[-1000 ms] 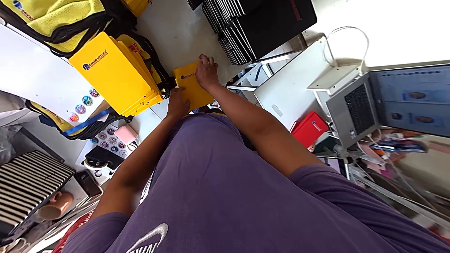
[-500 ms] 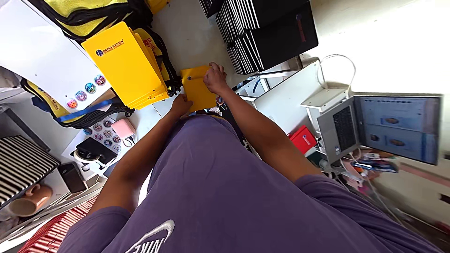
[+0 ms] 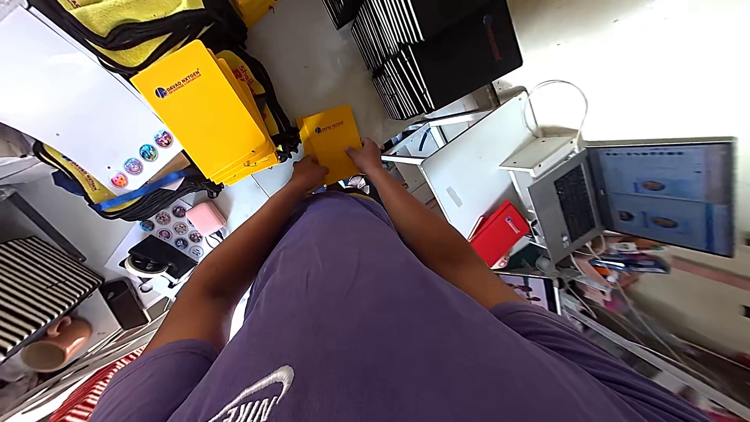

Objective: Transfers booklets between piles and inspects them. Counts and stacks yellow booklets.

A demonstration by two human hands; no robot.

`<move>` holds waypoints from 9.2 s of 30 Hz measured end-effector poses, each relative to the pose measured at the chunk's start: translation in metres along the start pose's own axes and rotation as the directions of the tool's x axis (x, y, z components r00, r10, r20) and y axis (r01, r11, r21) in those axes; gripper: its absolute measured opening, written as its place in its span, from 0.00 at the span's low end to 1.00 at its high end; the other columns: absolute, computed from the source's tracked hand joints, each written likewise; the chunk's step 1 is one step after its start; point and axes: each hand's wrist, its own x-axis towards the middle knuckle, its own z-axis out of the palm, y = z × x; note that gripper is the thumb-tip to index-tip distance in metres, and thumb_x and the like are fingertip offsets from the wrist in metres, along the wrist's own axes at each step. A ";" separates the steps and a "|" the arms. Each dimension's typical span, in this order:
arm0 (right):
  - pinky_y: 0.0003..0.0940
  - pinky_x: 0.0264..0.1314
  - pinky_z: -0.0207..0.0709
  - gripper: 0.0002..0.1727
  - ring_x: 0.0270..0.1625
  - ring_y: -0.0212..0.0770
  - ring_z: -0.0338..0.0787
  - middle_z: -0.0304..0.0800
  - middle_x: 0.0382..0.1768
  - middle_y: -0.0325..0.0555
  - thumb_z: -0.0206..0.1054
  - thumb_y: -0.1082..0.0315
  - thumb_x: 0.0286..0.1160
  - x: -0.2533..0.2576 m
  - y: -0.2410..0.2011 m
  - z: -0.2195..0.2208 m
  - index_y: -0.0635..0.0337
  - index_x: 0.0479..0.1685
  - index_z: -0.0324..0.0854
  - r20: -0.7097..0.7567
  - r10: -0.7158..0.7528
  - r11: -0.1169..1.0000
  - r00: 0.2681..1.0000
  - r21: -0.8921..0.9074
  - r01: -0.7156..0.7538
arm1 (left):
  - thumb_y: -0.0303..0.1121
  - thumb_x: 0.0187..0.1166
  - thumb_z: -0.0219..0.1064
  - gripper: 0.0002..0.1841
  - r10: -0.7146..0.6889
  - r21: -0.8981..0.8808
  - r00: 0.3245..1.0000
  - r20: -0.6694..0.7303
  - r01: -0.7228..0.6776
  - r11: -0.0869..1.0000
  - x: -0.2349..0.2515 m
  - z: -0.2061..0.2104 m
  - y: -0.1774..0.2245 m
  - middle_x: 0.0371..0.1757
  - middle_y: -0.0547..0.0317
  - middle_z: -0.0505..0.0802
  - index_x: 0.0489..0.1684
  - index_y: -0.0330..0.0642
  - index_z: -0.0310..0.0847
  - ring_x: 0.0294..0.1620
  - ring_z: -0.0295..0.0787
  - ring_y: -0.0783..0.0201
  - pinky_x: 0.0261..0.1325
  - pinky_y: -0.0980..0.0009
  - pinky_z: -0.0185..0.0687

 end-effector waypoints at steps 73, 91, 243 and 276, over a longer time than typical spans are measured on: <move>0.55 0.68 0.84 0.21 0.74 0.54 0.82 0.72 0.80 0.53 0.77 0.74 0.61 0.063 -0.054 0.003 0.54 0.57 0.87 0.098 -0.376 0.890 0.922 -0.241 0.388 | 0.29 0.73 0.68 0.39 0.462 0.652 0.885 -0.053 -0.320 0.687 0.073 0.003 0.054 0.82 0.37 0.70 0.91 0.62 0.65 0.76 0.71 0.30 0.58 0.37 0.84; 0.46 0.75 0.78 0.10 0.78 0.50 0.78 0.76 0.78 0.53 0.73 0.60 0.74 0.062 -0.037 0.012 0.57 0.44 0.90 -0.048 -0.458 0.889 0.888 -0.029 0.457 | 0.34 0.71 0.72 0.42 0.364 0.281 0.860 -0.357 -0.272 0.920 0.023 0.008 0.026 0.79 0.29 0.75 0.89 0.35 0.58 0.80 0.73 0.34 0.79 0.40 0.72; 0.54 0.56 0.87 0.20 0.62 0.52 0.90 0.86 0.63 0.50 0.71 0.67 0.71 0.046 -0.056 0.012 0.48 0.64 0.86 0.019 -0.434 0.815 0.901 -0.418 0.402 | 0.36 0.70 0.75 0.39 0.411 0.577 0.907 -0.092 -0.289 0.764 0.001 -0.008 -0.015 0.87 0.35 0.66 0.86 0.41 0.66 0.80 0.71 0.32 0.73 0.41 0.79; 0.57 0.50 0.87 0.18 0.58 0.53 0.91 0.87 0.61 0.49 0.72 0.66 0.65 0.054 -0.064 0.003 0.48 0.58 0.87 0.131 -0.443 0.720 0.887 -0.537 0.439 | 0.36 0.71 0.74 0.38 0.353 0.587 0.931 -0.095 -0.234 0.775 0.012 -0.003 0.001 0.88 0.36 0.65 0.85 0.42 0.66 0.79 0.73 0.33 0.72 0.41 0.80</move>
